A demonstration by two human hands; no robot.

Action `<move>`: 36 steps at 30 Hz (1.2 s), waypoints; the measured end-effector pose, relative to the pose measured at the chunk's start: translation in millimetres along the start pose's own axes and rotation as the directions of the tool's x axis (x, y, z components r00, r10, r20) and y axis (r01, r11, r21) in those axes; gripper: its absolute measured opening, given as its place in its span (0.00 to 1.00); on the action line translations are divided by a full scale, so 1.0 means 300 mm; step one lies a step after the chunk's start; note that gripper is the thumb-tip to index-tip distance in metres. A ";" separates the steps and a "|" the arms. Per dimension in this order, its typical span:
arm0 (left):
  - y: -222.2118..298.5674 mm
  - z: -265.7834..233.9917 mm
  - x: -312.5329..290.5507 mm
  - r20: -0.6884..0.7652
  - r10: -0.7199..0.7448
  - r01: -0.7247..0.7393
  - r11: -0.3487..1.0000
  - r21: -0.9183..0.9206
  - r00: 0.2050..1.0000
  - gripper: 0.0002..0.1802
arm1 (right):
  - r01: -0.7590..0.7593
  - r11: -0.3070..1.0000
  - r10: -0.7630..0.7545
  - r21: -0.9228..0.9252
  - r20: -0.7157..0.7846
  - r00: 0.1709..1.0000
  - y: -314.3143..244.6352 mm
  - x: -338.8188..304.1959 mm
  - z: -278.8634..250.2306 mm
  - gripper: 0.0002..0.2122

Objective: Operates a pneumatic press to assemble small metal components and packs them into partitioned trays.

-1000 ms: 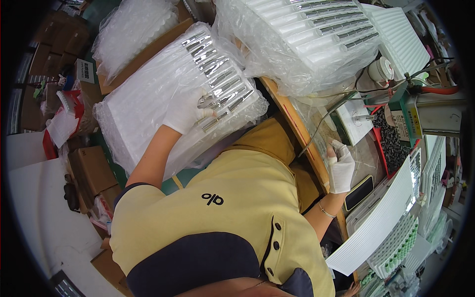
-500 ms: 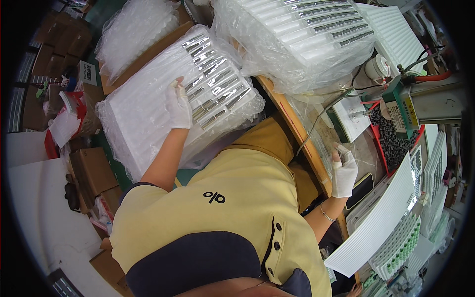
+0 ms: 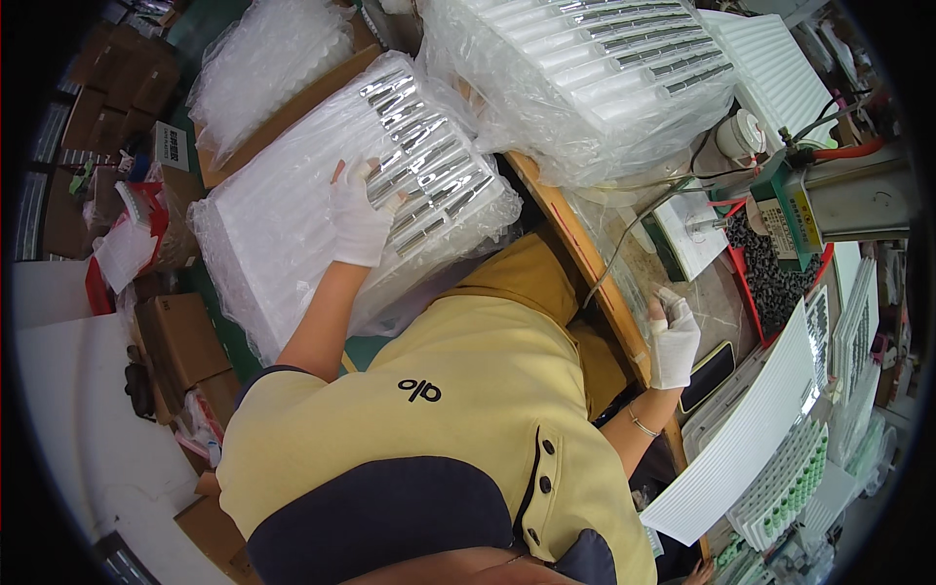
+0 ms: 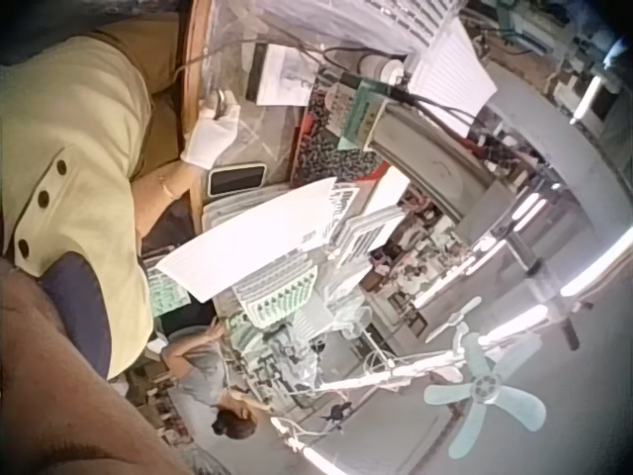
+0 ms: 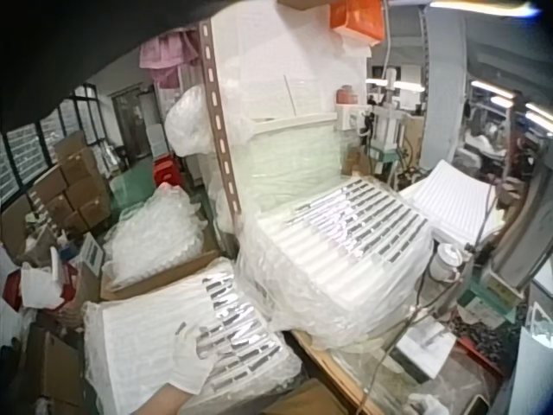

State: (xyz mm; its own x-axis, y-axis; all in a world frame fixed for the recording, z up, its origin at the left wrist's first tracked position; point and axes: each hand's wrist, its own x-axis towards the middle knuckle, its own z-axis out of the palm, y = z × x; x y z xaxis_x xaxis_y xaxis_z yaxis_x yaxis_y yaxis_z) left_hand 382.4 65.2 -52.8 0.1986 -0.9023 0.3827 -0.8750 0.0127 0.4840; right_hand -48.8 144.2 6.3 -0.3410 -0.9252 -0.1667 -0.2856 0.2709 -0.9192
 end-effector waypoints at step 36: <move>0.213 0.111 0.179 0.458 0.106 -0.318 0.852 0.415 0.883 0.34 | -0.020 0.995 0.026 0.100 -0.066 0.997 0.043 -0.008 -0.093 0.12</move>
State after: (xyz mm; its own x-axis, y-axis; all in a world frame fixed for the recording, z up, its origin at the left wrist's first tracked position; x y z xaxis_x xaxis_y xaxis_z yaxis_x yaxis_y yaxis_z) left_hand 322.4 3.3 -27.5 -0.1198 -0.9924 0.0290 -0.9923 0.1188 -0.0357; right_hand -76.8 157.3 4.8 -0.4067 -0.8982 -0.1669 -0.1875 0.2608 -0.9470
